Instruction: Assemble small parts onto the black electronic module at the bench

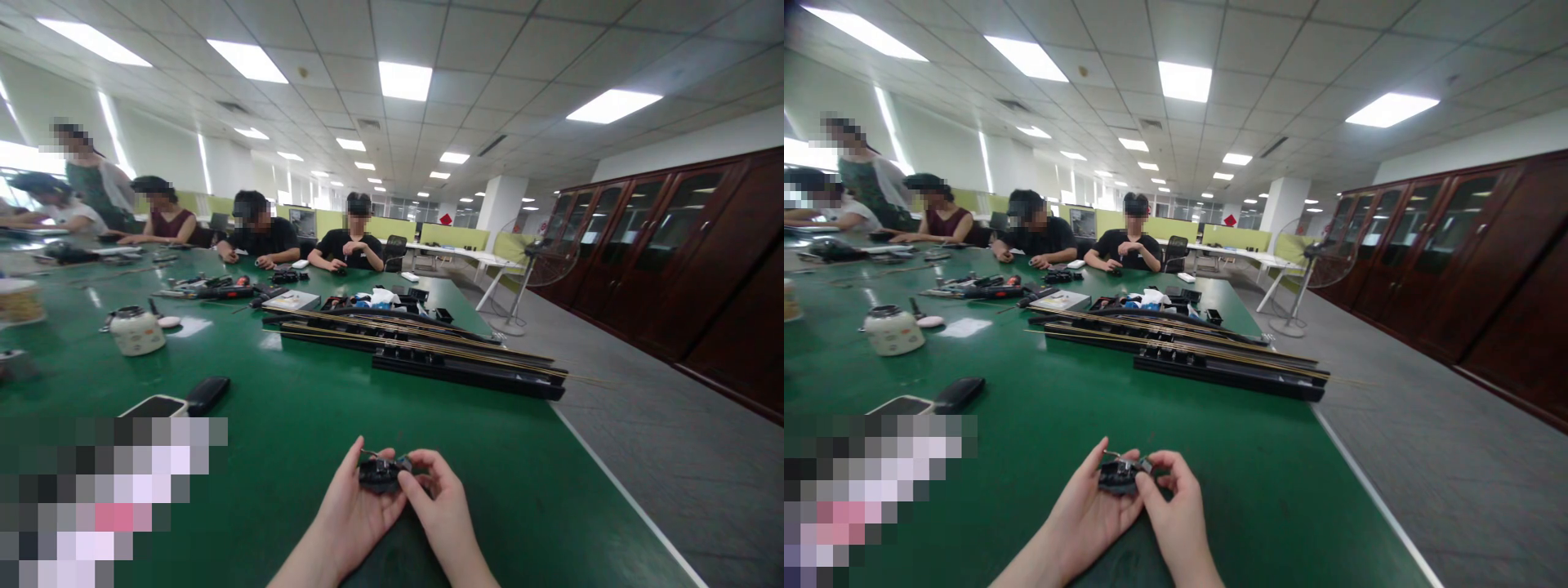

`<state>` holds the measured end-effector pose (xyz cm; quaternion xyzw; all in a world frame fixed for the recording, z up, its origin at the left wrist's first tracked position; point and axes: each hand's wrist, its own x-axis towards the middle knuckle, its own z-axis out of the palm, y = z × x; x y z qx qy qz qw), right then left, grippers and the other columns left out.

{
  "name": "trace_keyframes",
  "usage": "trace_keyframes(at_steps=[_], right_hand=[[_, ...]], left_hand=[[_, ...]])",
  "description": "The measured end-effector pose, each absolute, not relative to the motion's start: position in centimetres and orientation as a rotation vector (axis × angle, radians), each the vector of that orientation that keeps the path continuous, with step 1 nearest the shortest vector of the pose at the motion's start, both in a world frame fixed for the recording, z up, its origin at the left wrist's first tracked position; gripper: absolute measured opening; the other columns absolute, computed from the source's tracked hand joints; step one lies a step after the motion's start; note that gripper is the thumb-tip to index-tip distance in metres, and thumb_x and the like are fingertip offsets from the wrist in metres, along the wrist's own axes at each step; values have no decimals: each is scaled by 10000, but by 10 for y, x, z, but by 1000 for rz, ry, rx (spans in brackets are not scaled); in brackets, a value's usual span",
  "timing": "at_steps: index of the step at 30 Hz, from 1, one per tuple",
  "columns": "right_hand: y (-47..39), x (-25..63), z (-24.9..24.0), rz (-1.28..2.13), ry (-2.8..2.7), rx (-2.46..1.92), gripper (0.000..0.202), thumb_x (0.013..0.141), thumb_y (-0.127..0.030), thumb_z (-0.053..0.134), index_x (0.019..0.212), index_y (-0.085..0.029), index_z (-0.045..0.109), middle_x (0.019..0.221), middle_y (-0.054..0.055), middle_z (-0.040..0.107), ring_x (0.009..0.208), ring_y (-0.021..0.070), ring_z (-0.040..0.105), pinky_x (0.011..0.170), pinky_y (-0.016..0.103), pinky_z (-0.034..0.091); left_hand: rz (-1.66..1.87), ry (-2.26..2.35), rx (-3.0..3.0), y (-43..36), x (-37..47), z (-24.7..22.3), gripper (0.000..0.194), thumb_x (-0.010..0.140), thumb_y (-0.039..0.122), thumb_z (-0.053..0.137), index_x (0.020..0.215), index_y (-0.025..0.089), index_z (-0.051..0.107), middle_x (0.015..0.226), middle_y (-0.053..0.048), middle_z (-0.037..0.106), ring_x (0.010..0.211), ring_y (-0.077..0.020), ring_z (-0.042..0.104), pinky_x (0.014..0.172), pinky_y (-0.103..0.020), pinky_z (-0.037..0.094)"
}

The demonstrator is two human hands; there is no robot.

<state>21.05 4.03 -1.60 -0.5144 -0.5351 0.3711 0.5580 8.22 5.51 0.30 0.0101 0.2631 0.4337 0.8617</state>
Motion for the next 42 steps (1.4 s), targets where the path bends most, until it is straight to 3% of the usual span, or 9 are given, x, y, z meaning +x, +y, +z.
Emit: trace_keyframes(at_steps=[26, 42], right_hand=[[42, 214, -16, 890, -1037, -1143, 305, 705, -351, 605, 944, -187, 511, 900, 78, 650, 879, 213, 611, 722, 311, 498], [43, 215, -14, 926, -959, -1162, 321, 671, -371, 624, 923, -183, 557, 901, 70, 649, 866, 209, 607, 771, 328, 478]], left_hand=[[863, 556, 70, 56, 81, 1, 353, 706, 457, 546, 850, 134, 551, 845, -151, 641, 687, -221, 631, 638, -304, 476], [865, 557, 72, 56, 82, 2, 371, 701, 466, 547, 864, 133, 550, 841, -154, 649, 675, -222, 633, 638, -306, 473]])
